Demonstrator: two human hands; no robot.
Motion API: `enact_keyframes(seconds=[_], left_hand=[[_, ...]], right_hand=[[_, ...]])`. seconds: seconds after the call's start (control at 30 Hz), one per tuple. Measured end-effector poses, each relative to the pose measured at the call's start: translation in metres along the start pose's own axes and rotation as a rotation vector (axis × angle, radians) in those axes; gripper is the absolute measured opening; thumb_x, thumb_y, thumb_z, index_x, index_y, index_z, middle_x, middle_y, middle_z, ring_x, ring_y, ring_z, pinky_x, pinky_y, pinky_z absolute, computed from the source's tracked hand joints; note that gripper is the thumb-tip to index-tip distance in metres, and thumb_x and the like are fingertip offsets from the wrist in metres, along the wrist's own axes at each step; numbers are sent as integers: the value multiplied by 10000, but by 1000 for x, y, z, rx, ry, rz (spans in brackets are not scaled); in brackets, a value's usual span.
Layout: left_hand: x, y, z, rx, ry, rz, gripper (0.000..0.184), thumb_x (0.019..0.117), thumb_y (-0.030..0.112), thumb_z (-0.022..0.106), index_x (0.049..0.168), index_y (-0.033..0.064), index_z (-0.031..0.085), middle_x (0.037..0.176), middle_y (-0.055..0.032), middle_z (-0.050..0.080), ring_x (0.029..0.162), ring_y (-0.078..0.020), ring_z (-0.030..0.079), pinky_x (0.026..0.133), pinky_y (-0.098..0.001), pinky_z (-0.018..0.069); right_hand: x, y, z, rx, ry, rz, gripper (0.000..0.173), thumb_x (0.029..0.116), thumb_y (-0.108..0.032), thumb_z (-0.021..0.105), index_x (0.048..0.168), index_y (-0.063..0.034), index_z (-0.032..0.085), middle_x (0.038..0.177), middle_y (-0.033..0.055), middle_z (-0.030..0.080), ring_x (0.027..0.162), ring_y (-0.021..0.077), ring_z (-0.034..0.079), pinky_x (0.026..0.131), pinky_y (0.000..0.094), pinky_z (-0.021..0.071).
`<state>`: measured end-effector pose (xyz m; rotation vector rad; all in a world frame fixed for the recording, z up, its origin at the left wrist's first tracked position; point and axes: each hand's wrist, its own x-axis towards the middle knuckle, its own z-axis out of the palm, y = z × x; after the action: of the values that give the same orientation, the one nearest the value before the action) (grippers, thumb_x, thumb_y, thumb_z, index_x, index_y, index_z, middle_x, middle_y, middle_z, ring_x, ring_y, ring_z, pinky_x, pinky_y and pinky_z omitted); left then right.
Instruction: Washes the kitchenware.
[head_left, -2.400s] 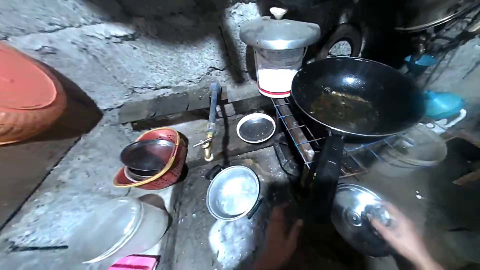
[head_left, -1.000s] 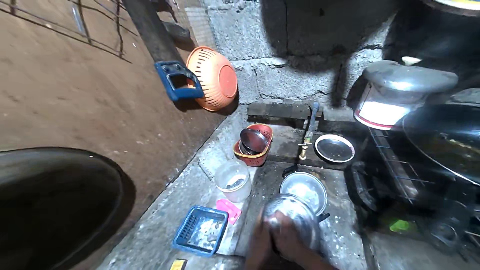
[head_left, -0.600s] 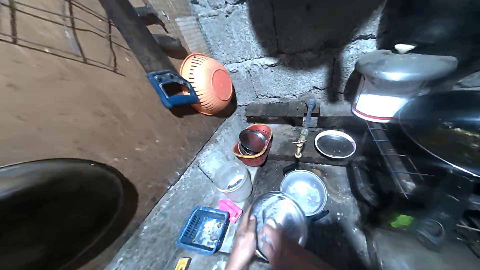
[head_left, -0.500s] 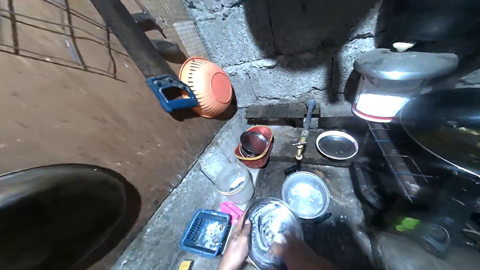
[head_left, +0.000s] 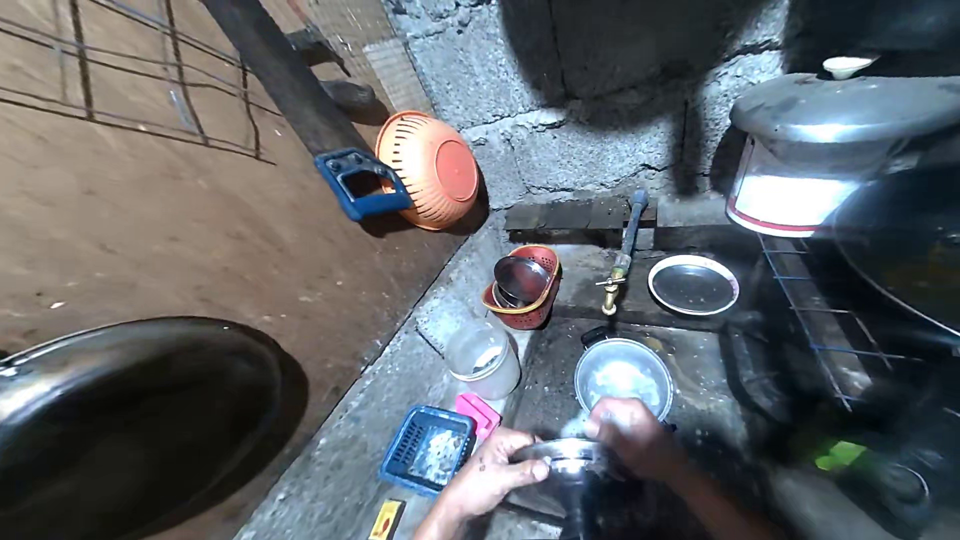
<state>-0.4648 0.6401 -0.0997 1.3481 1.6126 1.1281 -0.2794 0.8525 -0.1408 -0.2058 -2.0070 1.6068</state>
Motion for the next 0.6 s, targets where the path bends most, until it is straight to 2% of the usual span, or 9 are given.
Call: enact_keyframes(seconds=[0.07,0.13,0.2,0.3,0.33,0.4,0.5,0.53,0.6], left_hand=[[-7,13,16,-35,-17,-78,249,946,290,719,771,127,649,649,105,558,586,13,506,565,-205,436],[-11,16,33,-109,51,-134,131,971,158,674,855,108,643,697,90,582,623,-7,534,600,-218,462],[-7,15,48,-166,162,-163,24,978,70,640,991,55,653,806,29,666,721,-58,626,690,-271,541],[1,33,78,-109,283,-146,239,896,-28,663,1129,-28,613,949,-8,717,885,-43,684,848,-265,583],[-2,39,85,-58,296,-138,344,852,-52,659,1188,-58,584,1006,2,712,945,4,671,904,-222,567],[-3,39,90,-61,304,-190,283,899,-52,607,1180,-60,576,981,-26,697,903,-24,669,857,-245,571],[-3,33,93,-176,298,-193,161,998,8,541,1150,-17,589,884,-29,696,774,-90,673,741,-296,582],[-3,33,96,-180,312,-181,162,998,6,542,1150,-17,592,884,-23,700,778,-83,676,745,-293,584],[-3,31,98,-125,384,-176,205,962,-5,583,1163,-46,591,925,-39,701,833,-68,676,790,-287,578]], right_hand=[[13,12,-6,28,517,138,261,937,-245,664,947,11,715,851,65,707,794,94,672,760,321,578],[26,19,-17,106,784,243,305,920,-181,691,1128,40,666,1059,143,699,977,175,681,877,366,579],[17,3,-4,83,724,166,399,895,-175,714,1203,69,649,1163,171,695,1072,193,678,947,358,569],[-20,-18,59,-156,359,-184,448,869,-303,769,1143,45,702,1195,155,719,1188,196,664,1082,371,518],[-22,-18,71,-246,302,-284,404,874,-373,750,1075,-22,731,1178,117,735,1226,204,650,1120,409,489],[-6,-12,62,-233,266,-203,344,869,-388,731,1019,-80,762,1059,47,764,1074,138,704,985,386,568],[27,5,18,71,267,207,262,924,-253,676,1032,-20,731,985,70,728,930,123,688,871,347,571],[26,7,16,61,296,204,255,923,-247,666,1025,-22,731,957,69,726,894,120,686,842,341,570],[8,-10,40,-65,271,-53,272,901,-241,714,1050,-14,739,981,82,753,936,138,720,888,345,598]])
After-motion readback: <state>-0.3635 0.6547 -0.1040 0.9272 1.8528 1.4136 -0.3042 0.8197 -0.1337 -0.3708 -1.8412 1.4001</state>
